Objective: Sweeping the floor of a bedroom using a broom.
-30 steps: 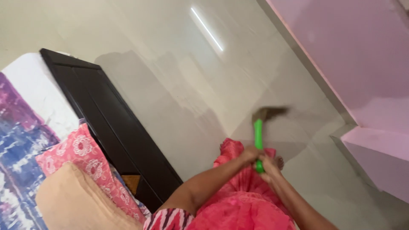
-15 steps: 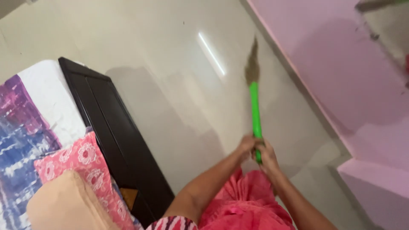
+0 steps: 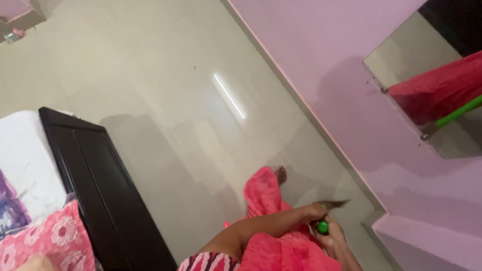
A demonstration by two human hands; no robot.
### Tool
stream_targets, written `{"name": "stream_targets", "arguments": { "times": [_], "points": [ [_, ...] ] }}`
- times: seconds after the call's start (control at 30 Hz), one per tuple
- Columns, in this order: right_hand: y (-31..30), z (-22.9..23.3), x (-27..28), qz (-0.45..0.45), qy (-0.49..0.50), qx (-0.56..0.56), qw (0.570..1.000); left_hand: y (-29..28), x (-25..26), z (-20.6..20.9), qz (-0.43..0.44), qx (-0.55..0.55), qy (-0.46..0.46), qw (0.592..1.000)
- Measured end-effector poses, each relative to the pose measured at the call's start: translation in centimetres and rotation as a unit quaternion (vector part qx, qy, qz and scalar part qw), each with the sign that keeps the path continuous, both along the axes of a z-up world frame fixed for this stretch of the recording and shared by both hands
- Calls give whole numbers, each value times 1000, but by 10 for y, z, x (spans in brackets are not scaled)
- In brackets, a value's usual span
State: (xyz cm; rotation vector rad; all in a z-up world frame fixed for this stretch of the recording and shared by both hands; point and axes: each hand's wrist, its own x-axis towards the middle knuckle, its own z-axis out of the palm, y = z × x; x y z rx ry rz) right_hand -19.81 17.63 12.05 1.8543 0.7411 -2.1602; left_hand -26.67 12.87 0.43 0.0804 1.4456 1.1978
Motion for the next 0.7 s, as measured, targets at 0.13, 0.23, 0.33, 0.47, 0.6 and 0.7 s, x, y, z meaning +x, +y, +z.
{"name": "stream_targets", "arguments": {
  "times": [0.13,0.23,0.33,0.47,0.6,0.7],
  "points": [
    [41,-102,-55,40,34,-30,998,-3,-76,-9,13,-34,-62,997],
    [34,-115,-99,49,98,-47,993,-17,-114,-11,93,30,-71,993],
    [19,-82,-206,150,28,-11,988,-37,-179,24,175,-7,-49,983],
    [14,-97,-303,226,84,-47,969,-60,-258,73,302,-9,-48,952],
    [0,-102,-379,248,117,-46,961,-76,-330,117,381,-29,-59,922],
    [-13,-54,-402,275,148,-33,949,-76,-345,71,388,-1,-5,922]
  ]
}}
